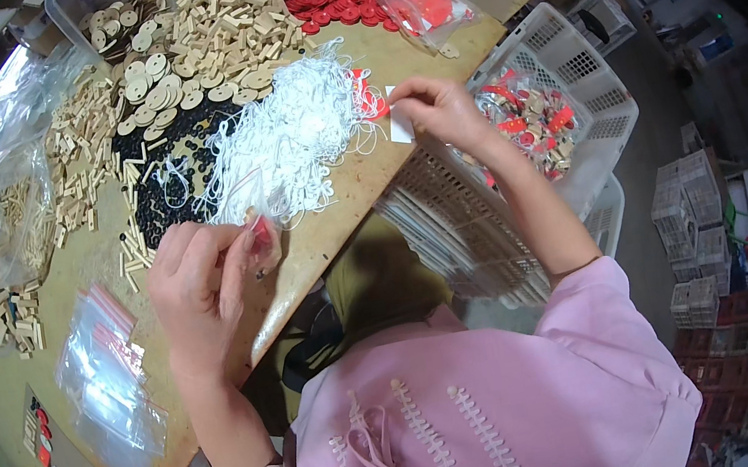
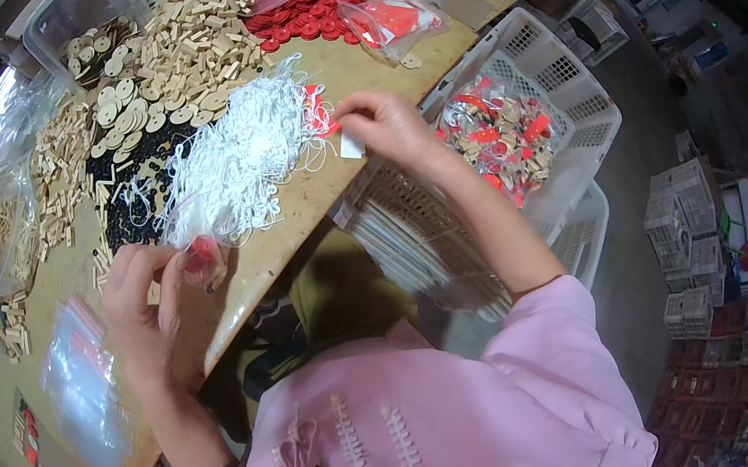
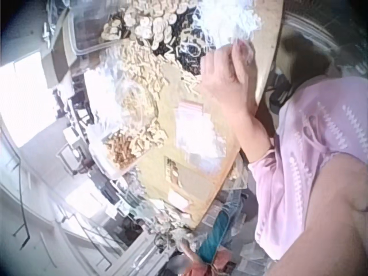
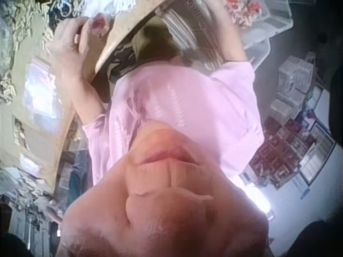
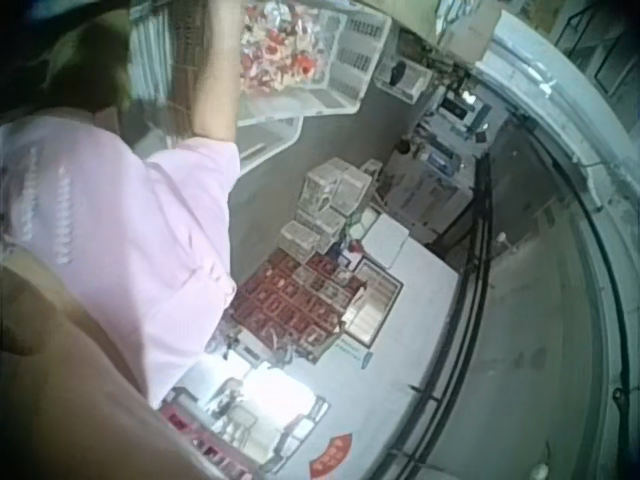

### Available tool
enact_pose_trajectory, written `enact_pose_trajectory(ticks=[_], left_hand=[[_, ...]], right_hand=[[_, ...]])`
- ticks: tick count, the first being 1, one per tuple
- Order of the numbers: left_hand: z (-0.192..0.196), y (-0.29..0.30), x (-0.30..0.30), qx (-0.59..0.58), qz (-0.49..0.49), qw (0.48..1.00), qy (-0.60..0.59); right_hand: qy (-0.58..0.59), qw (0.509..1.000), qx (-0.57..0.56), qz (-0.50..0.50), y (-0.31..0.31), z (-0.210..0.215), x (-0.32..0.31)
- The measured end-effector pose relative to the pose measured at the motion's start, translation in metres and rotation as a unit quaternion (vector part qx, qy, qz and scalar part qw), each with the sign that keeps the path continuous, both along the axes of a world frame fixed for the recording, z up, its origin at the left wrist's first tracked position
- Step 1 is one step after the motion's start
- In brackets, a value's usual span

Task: The person assembles small craft kits by placing wooden pieces, black beads, white strings, and red flag cutouts into clear plastic bags. The person handles each item by hand, opens the bags, inserts the components, and sets the filled bags aside on the table.

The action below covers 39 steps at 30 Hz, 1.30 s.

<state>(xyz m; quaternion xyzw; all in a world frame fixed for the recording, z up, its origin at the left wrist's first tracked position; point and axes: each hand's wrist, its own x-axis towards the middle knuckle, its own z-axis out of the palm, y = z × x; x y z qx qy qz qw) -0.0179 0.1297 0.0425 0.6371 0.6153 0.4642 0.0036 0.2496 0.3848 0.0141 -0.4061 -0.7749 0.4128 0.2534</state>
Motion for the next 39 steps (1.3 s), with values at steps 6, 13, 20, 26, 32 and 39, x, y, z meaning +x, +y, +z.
enact_pose_trajectory(ticks=[6, 13, 20, 26, 32, 39], left_hand=[[0.001, 0.0, 0.0, 0.034, 0.024, 0.999, -0.023], [-0.005, 0.001, -0.003, 0.051, 0.032, 0.998, 0.011], [-0.005, 0.002, -0.004, 0.034, 0.025, 0.999, 0.005], [0.0, 0.002, -0.004, 0.041, 0.017, 0.999, 0.021], [0.002, -0.001, 0.0, 0.041, 0.006, 0.999, 0.002], [0.004, 0.0, 0.001, 0.039, 0.005, 0.999, 0.013]], right_hand=[[-0.115, 0.98, 0.111, -0.119, 0.104, -0.042, 0.042], [-0.056, 0.904, 0.421, -0.051, 0.11, -0.035, 0.0], [-0.371, 0.852, 0.347, -0.123, 0.148, -0.005, -0.026], [-0.424, 0.819, 0.38, -0.076, 0.168, -0.005, -0.017], [-0.31, 0.857, 0.408, -0.057, 0.168, -0.035, -0.013], [-0.417, 0.817, 0.346, -0.197, 0.166, -0.035, -0.021]])
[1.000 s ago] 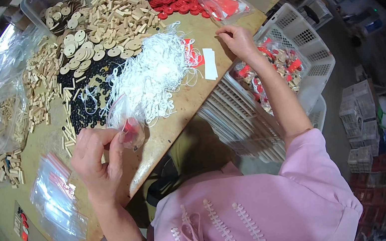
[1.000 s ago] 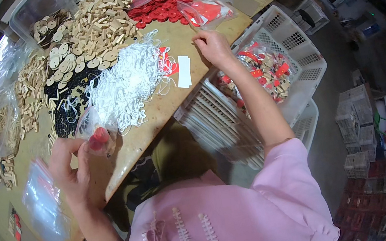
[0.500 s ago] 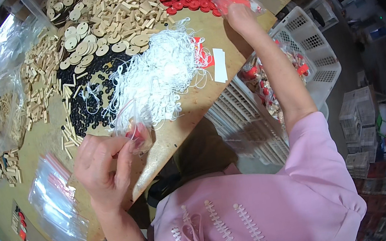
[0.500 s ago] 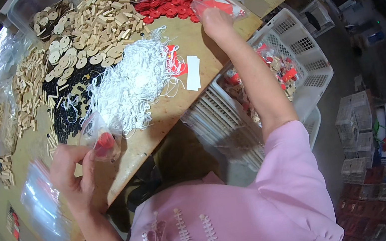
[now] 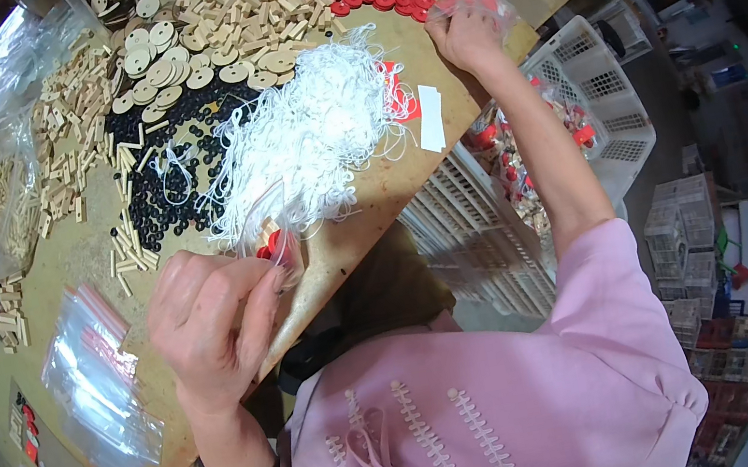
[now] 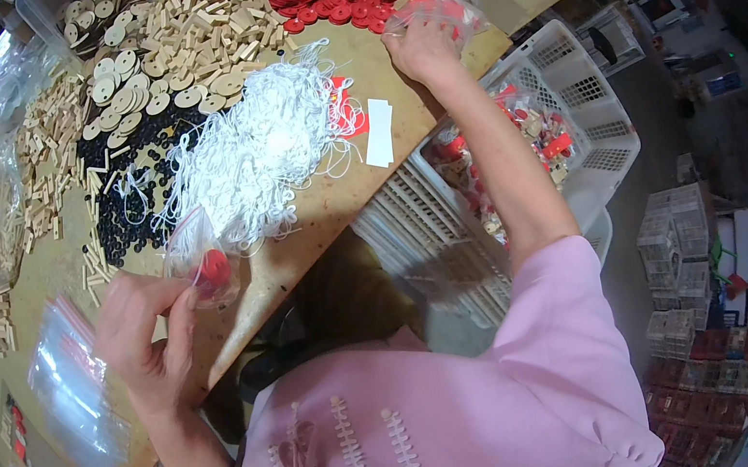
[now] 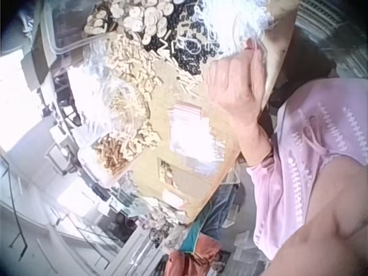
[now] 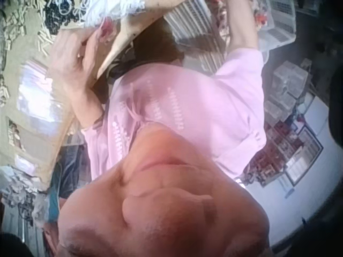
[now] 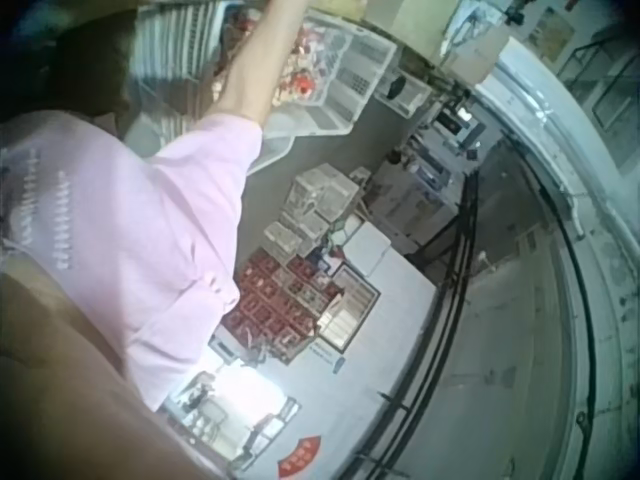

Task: The person assembles small craft kits by placing wooden pieces, black beads, white strings, and red flag cutouts into clear plastic bags. The person handles each item by hand, opens the bags, inserts the components, and sets the filled bags aside on the table.

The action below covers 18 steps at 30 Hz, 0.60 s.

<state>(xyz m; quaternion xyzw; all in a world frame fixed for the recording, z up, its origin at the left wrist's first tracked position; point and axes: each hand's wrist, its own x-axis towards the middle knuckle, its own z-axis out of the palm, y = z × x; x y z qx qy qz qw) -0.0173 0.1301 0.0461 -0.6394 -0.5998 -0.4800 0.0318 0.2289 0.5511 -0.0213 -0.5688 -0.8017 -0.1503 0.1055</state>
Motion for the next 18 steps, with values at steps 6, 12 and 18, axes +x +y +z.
enact_pose_trajectory(ticks=[6, 12, 18], left_hand=[[0.0, 0.001, 0.001, -0.008, -0.009, 1.0, 0.004], [-0.001, 0.001, 0.002, -0.012, -0.008, 1.0, 0.016], [0.0, 0.001, 0.004, -0.008, -0.008, 1.0, 0.008]], right_hand=[[0.042, 0.991, -0.125, 0.032, 0.037, 0.01, 0.016], [0.025, 0.971, -0.234, -0.045, 0.043, 0.042, 0.001], [-0.12, 0.984, -0.128, -0.008, 0.063, 0.033, 0.006]])
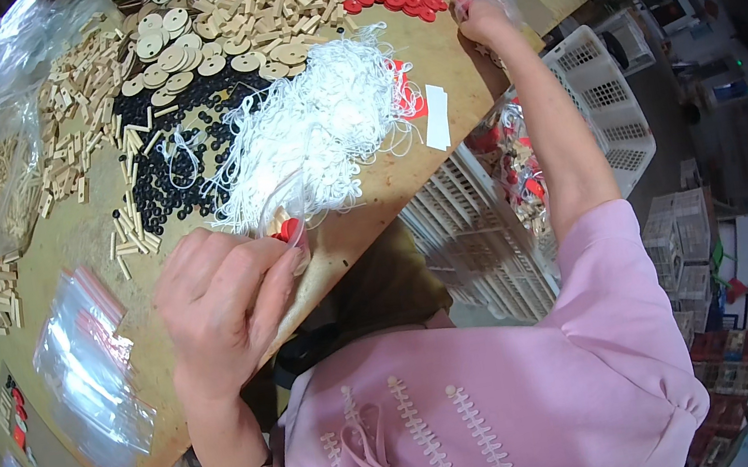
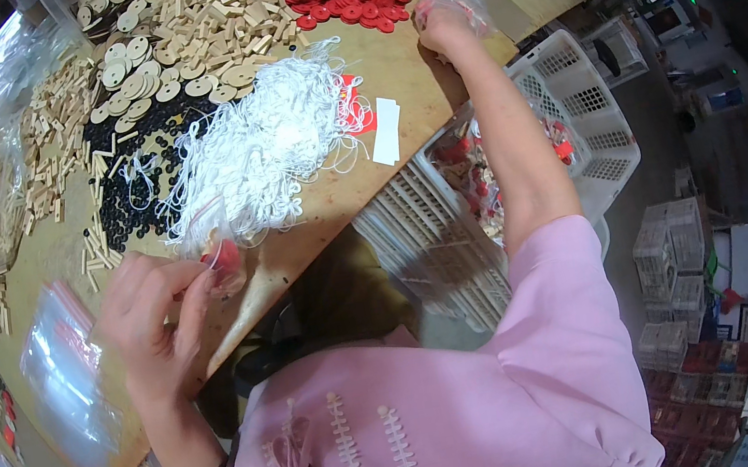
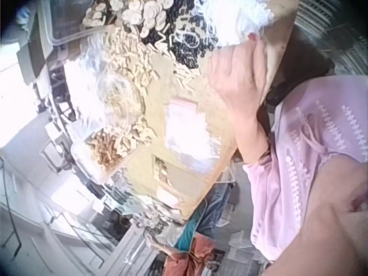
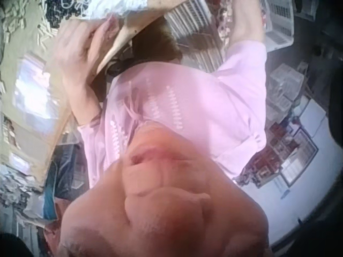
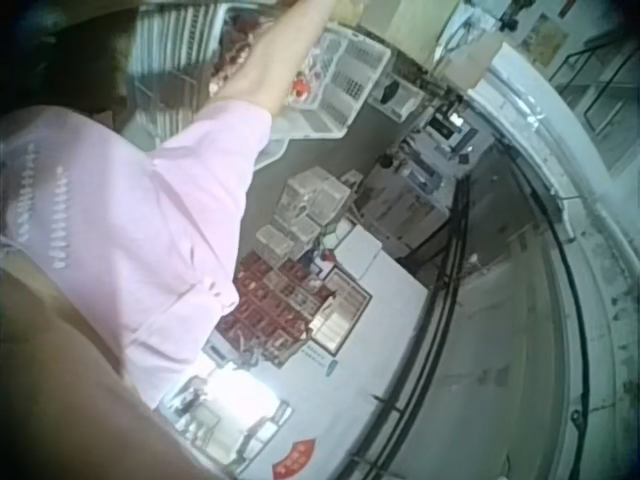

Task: The person assembles small craft kits by placing wooden pieces, black beads, white strings, and red flag cutouts into clear plastic bags. The person handles each item by hand, opens the bags, inserts the components, and sets the filled bags aside on the table.

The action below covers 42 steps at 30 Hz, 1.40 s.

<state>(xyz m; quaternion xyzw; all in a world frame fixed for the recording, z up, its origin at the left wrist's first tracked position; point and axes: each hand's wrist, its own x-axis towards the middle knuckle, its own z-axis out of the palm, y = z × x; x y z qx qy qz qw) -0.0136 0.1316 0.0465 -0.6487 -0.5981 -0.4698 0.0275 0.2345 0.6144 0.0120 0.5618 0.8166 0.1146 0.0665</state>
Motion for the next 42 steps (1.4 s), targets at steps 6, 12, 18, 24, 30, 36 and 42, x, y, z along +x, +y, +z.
enact_pose_trajectory(ticks=[6, 12, 18, 24, 30, 36, 42], left_hand=[[-0.001, 0.001, -0.001, 0.002, -0.002, 1.0, 0.011], [-0.007, 0.001, -0.003, 0.033, 0.008, 0.999, -0.011], [-0.021, -0.007, -0.023, -0.115, 0.053, 0.944, -0.303], [-0.03, -0.005, -0.032, -0.129, 0.03, 0.921, -0.365], [-0.021, -0.006, -0.022, -0.155, -0.01, 0.86, -0.487], [-0.014, -0.009, -0.017, -0.17, -0.005, 0.89, -0.423], [-0.017, -0.007, -0.018, -0.173, -0.034, 0.88, -0.441]], right_hand=[[0.042, 0.999, 0.007, -0.013, 0.021, -0.02, 0.007], [0.163, 0.986, -0.017, 0.021, 0.029, -0.019, 0.019], [0.005, 0.999, -0.048, -0.005, -0.012, 0.003, -0.004], [0.004, 1.0, 0.019, 0.024, 0.014, -0.017, 0.002], [0.132, 0.991, 0.012, 0.028, 0.046, -0.038, 0.027], [0.067, 0.998, 0.006, 0.016, 0.007, -0.018, -0.003], [-0.008, 0.999, 0.03, 0.043, -0.008, -0.015, -0.001]])
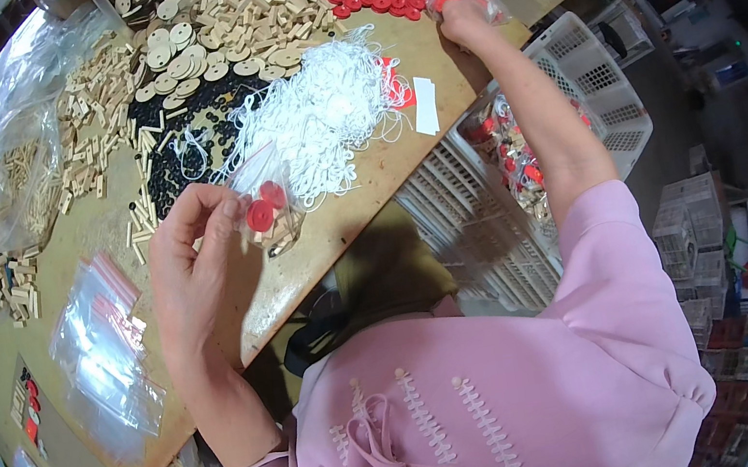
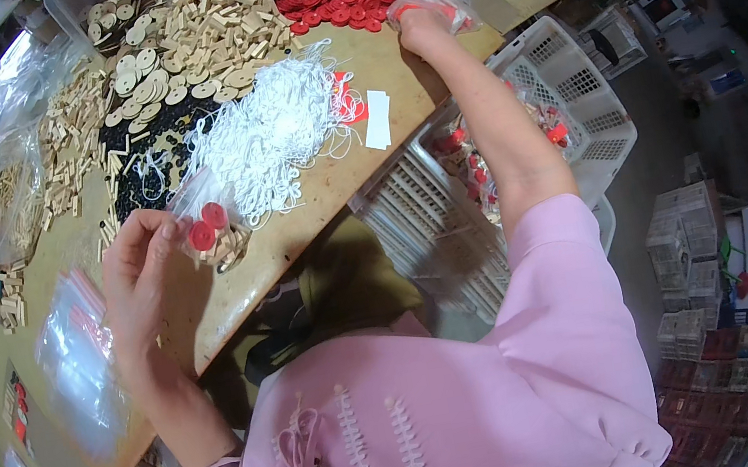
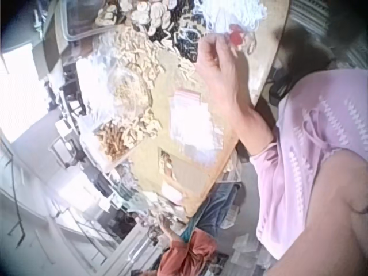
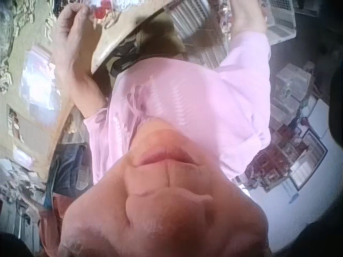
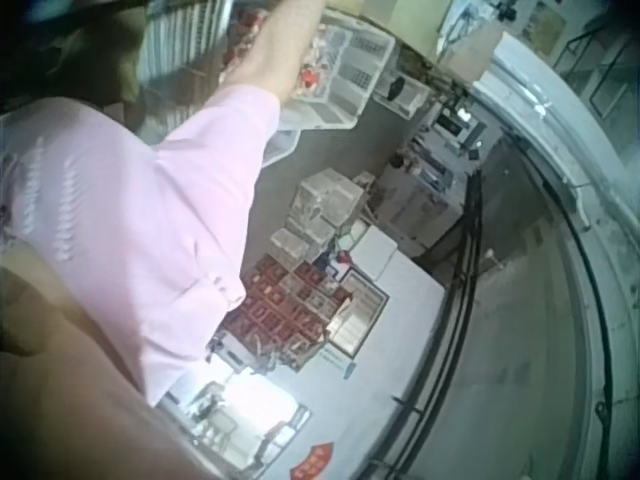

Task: The person assembles small craft kits by placing wooden pieces, black beads, white strings, and red flag cutouts into clear plastic bags. The person handles each item by hand, opens the bags, inserts the components, and sets the filled bags aside on the table.

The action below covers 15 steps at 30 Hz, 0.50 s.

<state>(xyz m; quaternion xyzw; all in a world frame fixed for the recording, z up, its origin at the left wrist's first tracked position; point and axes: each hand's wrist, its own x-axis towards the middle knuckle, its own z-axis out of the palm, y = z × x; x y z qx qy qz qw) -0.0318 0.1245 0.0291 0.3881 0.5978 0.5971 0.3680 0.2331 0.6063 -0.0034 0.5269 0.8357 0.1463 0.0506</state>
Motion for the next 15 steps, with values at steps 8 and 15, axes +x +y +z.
enact_pose_trajectory(ticks=[8, 15], left_hand=[[0.003, -0.001, 0.003, 0.006, 0.024, 0.998, 0.063], [0.01, -0.003, 0.006, 0.026, 0.007, 0.991, 0.133]], right_hand=[[0.09, 0.988, 0.109, 0.064, -0.012, 0.003, 0.002], [0.196, 0.97, 0.124, 0.07, -0.013, 0.032, 0.036]])
